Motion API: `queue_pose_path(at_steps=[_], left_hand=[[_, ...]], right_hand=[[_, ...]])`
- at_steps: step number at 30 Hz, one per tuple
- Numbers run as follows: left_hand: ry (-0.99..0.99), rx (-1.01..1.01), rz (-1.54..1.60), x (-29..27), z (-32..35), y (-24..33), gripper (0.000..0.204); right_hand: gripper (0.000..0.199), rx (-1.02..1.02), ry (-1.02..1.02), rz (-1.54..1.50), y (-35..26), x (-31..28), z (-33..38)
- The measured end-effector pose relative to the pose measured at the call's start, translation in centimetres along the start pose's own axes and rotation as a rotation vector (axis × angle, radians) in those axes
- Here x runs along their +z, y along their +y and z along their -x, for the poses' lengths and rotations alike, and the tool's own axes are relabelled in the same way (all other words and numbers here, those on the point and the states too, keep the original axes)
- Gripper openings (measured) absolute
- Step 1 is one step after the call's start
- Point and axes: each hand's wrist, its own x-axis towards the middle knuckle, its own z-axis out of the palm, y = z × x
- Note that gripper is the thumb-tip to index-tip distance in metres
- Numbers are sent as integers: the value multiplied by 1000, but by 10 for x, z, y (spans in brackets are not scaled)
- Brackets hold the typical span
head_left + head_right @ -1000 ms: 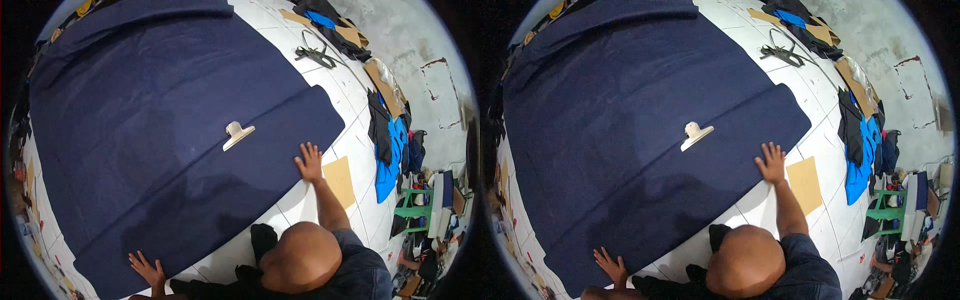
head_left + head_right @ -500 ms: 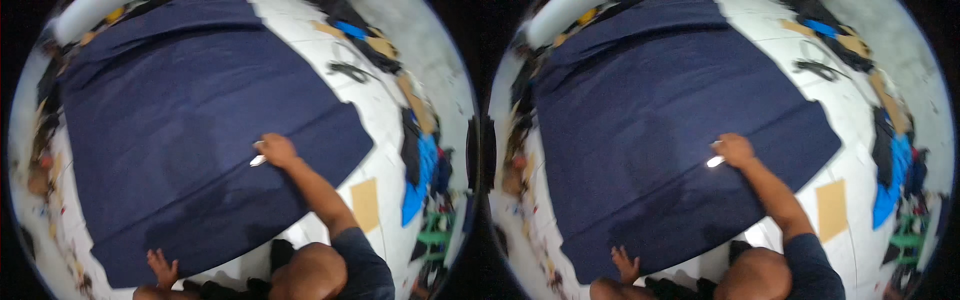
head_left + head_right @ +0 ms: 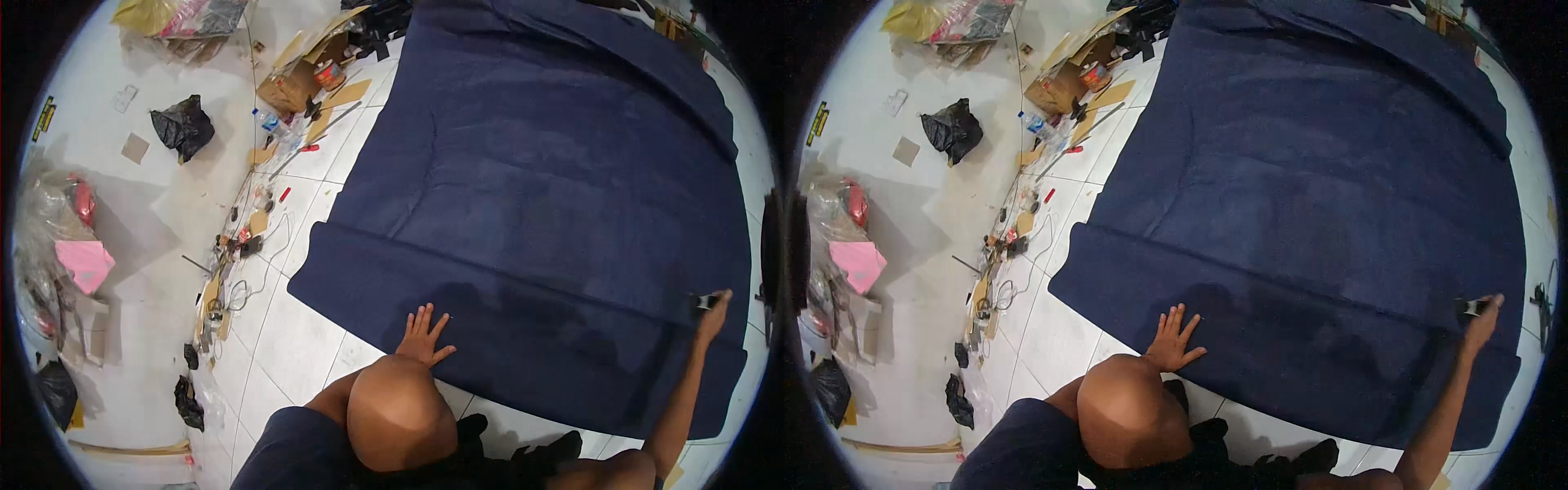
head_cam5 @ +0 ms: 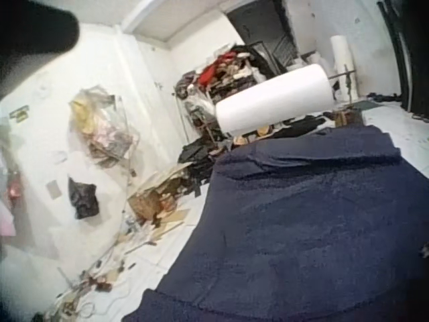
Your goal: The person aligns and folds several layers of dark fabric on the floor, using a metal clip to hold the layers together and marking the fabric with a pencil.
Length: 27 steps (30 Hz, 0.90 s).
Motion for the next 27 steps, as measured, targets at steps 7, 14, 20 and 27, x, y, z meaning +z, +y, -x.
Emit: queue_pose_path(at_steps=[7,14,20,27], left_hand=[[131,123,197,-17,-11,19,73],[666,-353,123,-31,41,-90,41],[444,-1415,1104,4,58,-162,73],[234,-1006,1771,38,74,-214,42]], right_hand=[[37,-373,-49,793,2,-169,117],[44,554,-1534,1521,-296,-46,291],[34,500,-1370,1228,-290,-82,301],[30,307,-1508,1363,-289,-71,309]])
